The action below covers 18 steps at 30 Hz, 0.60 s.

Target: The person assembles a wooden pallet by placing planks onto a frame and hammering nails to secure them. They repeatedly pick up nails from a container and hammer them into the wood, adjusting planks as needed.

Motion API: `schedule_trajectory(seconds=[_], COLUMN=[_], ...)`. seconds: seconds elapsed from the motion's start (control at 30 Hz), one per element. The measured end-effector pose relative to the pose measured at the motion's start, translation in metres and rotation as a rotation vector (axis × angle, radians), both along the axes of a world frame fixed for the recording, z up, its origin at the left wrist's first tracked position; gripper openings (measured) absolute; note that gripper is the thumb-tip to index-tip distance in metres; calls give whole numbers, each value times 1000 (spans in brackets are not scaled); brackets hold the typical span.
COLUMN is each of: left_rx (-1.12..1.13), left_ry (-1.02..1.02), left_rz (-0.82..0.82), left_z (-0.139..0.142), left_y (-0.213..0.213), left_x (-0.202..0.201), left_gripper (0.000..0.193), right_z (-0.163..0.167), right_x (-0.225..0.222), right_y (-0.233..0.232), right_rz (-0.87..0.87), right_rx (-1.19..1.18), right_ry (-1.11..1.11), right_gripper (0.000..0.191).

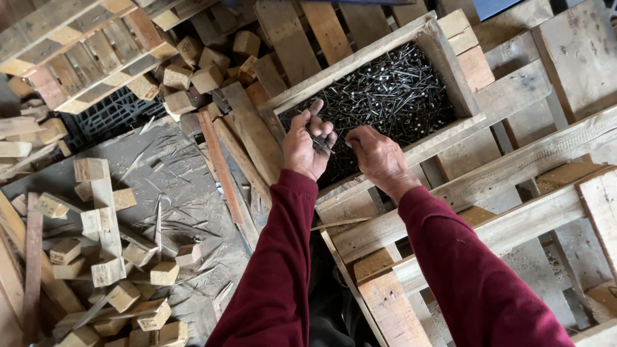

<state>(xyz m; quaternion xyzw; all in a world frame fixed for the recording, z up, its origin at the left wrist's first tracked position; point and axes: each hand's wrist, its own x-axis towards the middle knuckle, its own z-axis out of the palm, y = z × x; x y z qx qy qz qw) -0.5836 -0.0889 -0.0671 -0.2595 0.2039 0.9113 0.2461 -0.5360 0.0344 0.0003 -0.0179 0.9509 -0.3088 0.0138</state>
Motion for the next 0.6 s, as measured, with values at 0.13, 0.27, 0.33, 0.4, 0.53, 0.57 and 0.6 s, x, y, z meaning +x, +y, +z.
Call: schedule_trajectory(seconds=[0.13, 0.27, 0.33, 0.4, 0.53, 0.57, 0.6], left_rx=[-399, -329, -111, 290, 547, 557, 563], left_ry=[107, 140, 81, -24, -80, -125, -174], left_rz=[-129, -81, 25, 181, 85, 73, 60], left_z=[12, 11, 4, -3, -9, -9, -9], left_y=[4, 8, 10, 12, 22, 26, 29], left_x=[0, -5, -7, -8, -3, 0, 4], left_gripper=[34, 25, 21, 26, 41, 40, 40], right_z=[-2, -2, -1, -2, -6, -7, -9], right_x=[6, 22, 31, 38, 41, 41, 41], right_y=[8, 18, 20, 19, 12, 10, 9], right_rz=[-336, -415, -432, -462, -413, -383, -356], right_rx=[-601, -1121, -1225, -1242, -1256, -1242, -1228], right_ry=[-206, -52, -24, -24, 11, 22, 30], right_gripper=[6, 6, 7, 11, 15, 15, 15])
